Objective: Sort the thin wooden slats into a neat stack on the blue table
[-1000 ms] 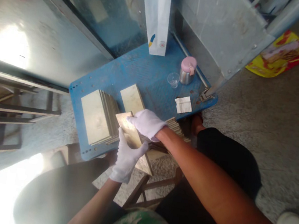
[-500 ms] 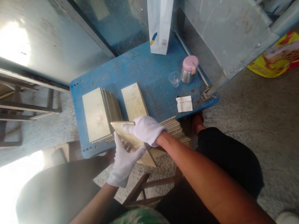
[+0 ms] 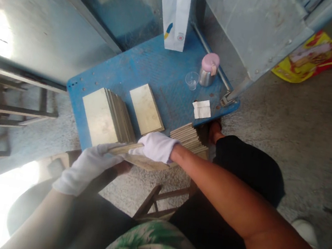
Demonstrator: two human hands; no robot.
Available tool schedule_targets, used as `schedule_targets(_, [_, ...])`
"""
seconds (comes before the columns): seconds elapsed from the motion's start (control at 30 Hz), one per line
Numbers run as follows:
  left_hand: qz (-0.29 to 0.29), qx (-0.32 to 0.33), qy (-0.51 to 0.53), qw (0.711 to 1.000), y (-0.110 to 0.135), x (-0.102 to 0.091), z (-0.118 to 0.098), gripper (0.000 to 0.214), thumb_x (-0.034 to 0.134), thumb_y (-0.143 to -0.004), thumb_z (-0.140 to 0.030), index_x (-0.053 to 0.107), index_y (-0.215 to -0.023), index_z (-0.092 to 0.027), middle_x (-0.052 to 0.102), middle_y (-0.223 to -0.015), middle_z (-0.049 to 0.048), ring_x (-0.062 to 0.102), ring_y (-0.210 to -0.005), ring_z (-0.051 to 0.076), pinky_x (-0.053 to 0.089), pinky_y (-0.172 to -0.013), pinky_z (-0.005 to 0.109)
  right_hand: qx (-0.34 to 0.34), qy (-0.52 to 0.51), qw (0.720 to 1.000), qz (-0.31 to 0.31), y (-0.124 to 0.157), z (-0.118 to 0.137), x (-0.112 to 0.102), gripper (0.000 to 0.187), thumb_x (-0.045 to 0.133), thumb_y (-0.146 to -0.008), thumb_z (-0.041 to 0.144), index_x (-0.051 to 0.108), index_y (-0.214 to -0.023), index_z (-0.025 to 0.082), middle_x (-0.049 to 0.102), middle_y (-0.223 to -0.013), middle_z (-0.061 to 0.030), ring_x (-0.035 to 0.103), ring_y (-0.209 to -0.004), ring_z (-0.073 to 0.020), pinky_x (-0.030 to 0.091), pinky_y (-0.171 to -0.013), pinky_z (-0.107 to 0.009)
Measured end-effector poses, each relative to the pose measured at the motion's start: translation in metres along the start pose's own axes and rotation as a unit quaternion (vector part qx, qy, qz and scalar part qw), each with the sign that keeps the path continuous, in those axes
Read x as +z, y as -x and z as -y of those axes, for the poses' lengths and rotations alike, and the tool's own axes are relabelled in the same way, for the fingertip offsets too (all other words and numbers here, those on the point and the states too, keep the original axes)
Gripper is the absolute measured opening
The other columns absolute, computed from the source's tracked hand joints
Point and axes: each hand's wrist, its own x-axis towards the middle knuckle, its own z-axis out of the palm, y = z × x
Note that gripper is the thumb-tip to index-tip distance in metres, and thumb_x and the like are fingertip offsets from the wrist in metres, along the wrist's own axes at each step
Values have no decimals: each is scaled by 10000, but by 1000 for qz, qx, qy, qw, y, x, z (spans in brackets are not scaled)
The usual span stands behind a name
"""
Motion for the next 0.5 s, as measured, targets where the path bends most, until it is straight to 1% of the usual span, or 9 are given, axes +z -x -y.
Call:
schedule_targets(0.07, [92,13,-41,995,-6,-6,-6,481,735,-602,-408,719,-1043,-214,699,-697,39,663,-630,209,559,-589,329,-4,14,1000,5,0,1,1,395,518,-906,467,730,-994,146,729,-916,-107,644,-834,-182,399,-647,-234])
schedule_targets(0.13, [152,39,-142,977,-13,-5,-12,387,709,-635,-444,738,-954,-227,683,-666,37,655,-647,215,538,-615,323,-7,45,999,20,0,2,3,379,520,-912,448,734,-985,144,729,-937,-111,643,-838,-182,399,-656,-238])
schedule_targets(0.2, [176,74,-288,938,-20,6,-14,277,659,-689,-465,737,-828,-238,675,-666,45,648,-655,229,519,-648,342,-5,80,996,48,-1,2,5,383,537,-901,460,734,-989,142,727,-959,-115,643,-845,-182,399,-666,-240])
schedule_targets(0.27, [175,108,-410,889,-25,20,-12,257,585,-756,-457,718,-766,-237,676,-699,70,650,-677,251,505,-681,374,6,106,991,80,-2,0,9,399,552,-887,481,733,-995,142,727,-959,-115,643,-837,-180,396,-663,-238])
schedule_targets(0.33, [175,132,-466,857,-29,34,-5,266,537,-793,-438,706,-774,-233,681,-750,97,658,-725,274,496,-702,391,20,124,987,103,-3,-2,12,421,544,-882,503,736,-985,142,729,-937,-112,643,-806,-177,385,-635,-240])
schedule_targets(0.37, [175,140,-472,853,-30,39,0,273,522,-804,-435,700,-783,-229,682,-769,105,661,-746,282,494,-706,394,29,132,984,114,-3,-3,13,441,537,-880,516,738,-982,137,728,-925,-116,641,-790,-178,377,-617,-243])
schedule_targets(0.43, [183,145,-460,857,-31,48,10,281,510,-814,-440,689,-777,-228,677,-761,107,661,-753,291,491,-708,401,45,148,979,129,-3,-2,12,493,538,-866,546,737,-981,110,726,-899,-134,637,-763,-188,361,-585,-254])
schedule_targets(0.47, [183,140,-440,868,-30,51,15,276,523,-807,-446,683,-756,-227,671,-740,102,660,-748,293,490,-714,406,50,156,977,135,-2,-1,10,514,546,-857,556,737,-976,94,724,-883,-143,634,-750,-193,353,-573,-259])
schedule_targets(0.5, [167,124,-396,894,-30,55,20,256,564,-781,-449,679,-728,-227,665,-719,96,660,-751,293,489,-731,407,50,160,976,139,-2,1,7,524,550,-854,558,738,-964,82,723,-870,-148,629,-737,-193,346,-565,-261])
